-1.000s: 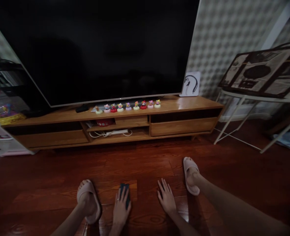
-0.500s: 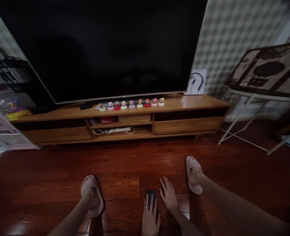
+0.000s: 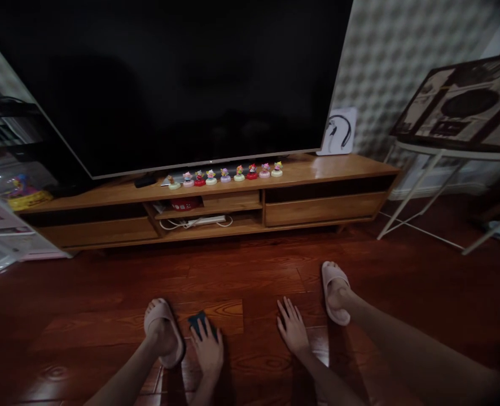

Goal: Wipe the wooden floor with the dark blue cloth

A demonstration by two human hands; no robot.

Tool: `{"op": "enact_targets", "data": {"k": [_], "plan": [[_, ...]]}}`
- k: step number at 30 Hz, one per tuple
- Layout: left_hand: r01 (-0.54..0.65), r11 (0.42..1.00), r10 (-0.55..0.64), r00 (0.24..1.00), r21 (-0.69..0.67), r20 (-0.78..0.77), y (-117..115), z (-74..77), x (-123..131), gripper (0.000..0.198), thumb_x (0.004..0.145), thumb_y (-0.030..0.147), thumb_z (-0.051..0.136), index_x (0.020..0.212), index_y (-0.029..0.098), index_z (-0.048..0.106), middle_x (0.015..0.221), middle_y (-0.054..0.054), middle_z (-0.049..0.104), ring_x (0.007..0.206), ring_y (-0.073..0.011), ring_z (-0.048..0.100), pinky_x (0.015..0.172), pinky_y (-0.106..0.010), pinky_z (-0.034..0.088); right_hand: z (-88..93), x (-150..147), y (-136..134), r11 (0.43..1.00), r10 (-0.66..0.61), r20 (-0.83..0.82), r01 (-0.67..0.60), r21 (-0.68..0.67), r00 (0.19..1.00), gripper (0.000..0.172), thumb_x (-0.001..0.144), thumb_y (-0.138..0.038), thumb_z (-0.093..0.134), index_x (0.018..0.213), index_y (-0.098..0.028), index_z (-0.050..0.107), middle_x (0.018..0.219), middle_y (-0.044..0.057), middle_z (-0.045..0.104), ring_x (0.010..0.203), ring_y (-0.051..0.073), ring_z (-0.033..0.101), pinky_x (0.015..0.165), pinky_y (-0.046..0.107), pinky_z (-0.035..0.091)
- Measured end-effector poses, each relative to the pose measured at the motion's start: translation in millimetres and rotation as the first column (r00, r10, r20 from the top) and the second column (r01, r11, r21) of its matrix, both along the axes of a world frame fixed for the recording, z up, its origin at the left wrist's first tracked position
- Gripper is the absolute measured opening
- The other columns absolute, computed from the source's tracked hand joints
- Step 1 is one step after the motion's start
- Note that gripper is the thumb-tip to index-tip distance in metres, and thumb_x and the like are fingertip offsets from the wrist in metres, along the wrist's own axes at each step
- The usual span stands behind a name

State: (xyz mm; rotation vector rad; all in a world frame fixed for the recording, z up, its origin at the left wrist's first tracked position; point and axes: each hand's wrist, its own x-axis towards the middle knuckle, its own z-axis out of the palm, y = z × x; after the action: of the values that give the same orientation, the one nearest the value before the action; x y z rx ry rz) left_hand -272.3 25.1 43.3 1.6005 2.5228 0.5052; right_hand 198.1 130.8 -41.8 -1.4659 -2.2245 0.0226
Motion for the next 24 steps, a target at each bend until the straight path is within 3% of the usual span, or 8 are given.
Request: {"op": "enact_targets", "data": {"k": [3, 8, 11, 14, 20, 22, 24], "plan": [[0.021, 0.999, -0.021, 1.0, 0.039, 0.01, 4.6, 6.1, -10.3, 0.044, 0.073, 0.06, 0.056, 0.1, 0.028, 0.067, 0.135, -0.01, 0.062, 0.142, -0.049, 0.034, 0.1, -0.073, 0.033, 2.0, 0.1, -0.6, 1.0, -0.005, 0.006, 0.005, -0.002, 1.0, 0.056, 0.098, -0.035, 0.039, 0.154, -0.025, 0.043, 0.161, 0.007, 0.04, 0.151, 0.023, 0.031, 0.122, 0.048, 0.026], [0.184, 0.969, -0.194, 0.98, 0.165, 0.046, 6.8, -5.0, 5.2, 0.046, 0.068, 0.061, 0.059, 0.096, 0.026, 0.071, 0.141, -0.017, 0.059, 0.146, -0.0453, 0.03, 0.107, -0.065, 0.028, -2.6, 1.5, 1.4, 1.0, -0.005, 0.015, 0.005, 0.0, 1.0, 0.055, 0.098, -0.034, 0.038, 0.151, -0.026, 0.047, 0.16, 0.007, 0.042, 0.149, 0.023, 0.034, 0.122, 0.048, 0.028], [0.192, 0.957, -0.209, 0.976, 0.217, 0.059, 7.3, -10.1, 4.4, 0.04, 0.066, 0.058, 0.06, 0.095, 0.031, 0.07, 0.139, -0.012, 0.06, 0.147, -0.0421, 0.03, 0.106, -0.063, 0.03, -7.9, 2.1, 3.9, 1.0, -0.008, 0.014, 0.008, 0.004, 1.0, 0.054, 0.098, -0.035, 0.038, 0.15, -0.027, 0.049, 0.159, 0.006, 0.043, 0.149, 0.024, 0.035, 0.121, 0.048, 0.03], [0.105, 0.971, -0.121, 0.991, 0.213, 0.062, 6.4, -9.9, -1.2, 0.032, 0.067, 0.054, 0.061, 0.093, 0.036, 0.067, 0.133, -0.006, 0.063, 0.144, -0.0412, 0.035, 0.101, -0.063, 0.035, -11.2, 2.5, 5.8, 1.0, -0.009, 0.01, 0.009, 0.013, 1.0, 0.053, 0.098, -0.037, 0.039, 0.15, -0.027, 0.05, 0.159, 0.006, 0.043, 0.148, 0.024, 0.037, 0.121, 0.047, 0.031], [-0.285, 0.954, 0.289, 0.957, 0.09, -0.031, 2.9, 3.2, -7.3, 0.038, 0.064, 0.052, 0.062, 0.095, 0.029, 0.061, 0.123, -0.013, 0.064, 0.13, -0.051, 0.043, 0.091, -0.07, 0.038, -7.0, 1.9, 4.5, 1.0, -0.007, -0.01, 0.007, 0.029, 1.0, 0.054, 0.099, -0.037, 0.04, 0.151, -0.028, 0.048, 0.159, 0.006, 0.044, 0.148, 0.024, 0.036, 0.121, 0.047, 0.03], [-0.294, 0.955, 0.296, 0.954, 0.04, -0.052, 3.1, 7.2, -5.5, 0.041, 0.066, 0.053, 0.061, 0.098, 0.028, 0.061, 0.124, -0.014, 0.063, 0.129, -0.051, 0.043, 0.092, -0.071, 0.038, -4.0, 0.9, 3.2, 1.0, -0.004, -0.009, 0.005, 0.031, 1.0, 0.054, 0.099, -0.037, 0.039, 0.151, -0.027, 0.047, 0.159, 0.006, 0.043, 0.149, 0.023, 0.035, 0.121, 0.047, 0.029], [-0.199, 0.98, 0.199, 0.979, 0.003, -0.041, 4.1, 9.3, -2.3, 0.044, 0.07, 0.057, 0.057, 0.102, 0.027, 0.062, 0.127, -0.014, 0.063, 0.132, -0.0509, 0.041, 0.094, -0.072, 0.036, -1.2, -0.1, 2.0, 1.0, -0.002, -0.007, 0.002, 0.028, 1.0, 0.054, 0.099, -0.037, 0.038, 0.152, -0.025, 0.046, 0.16, 0.007, 0.042, 0.149, 0.023, 0.034, 0.121, 0.047, 0.029]]}}
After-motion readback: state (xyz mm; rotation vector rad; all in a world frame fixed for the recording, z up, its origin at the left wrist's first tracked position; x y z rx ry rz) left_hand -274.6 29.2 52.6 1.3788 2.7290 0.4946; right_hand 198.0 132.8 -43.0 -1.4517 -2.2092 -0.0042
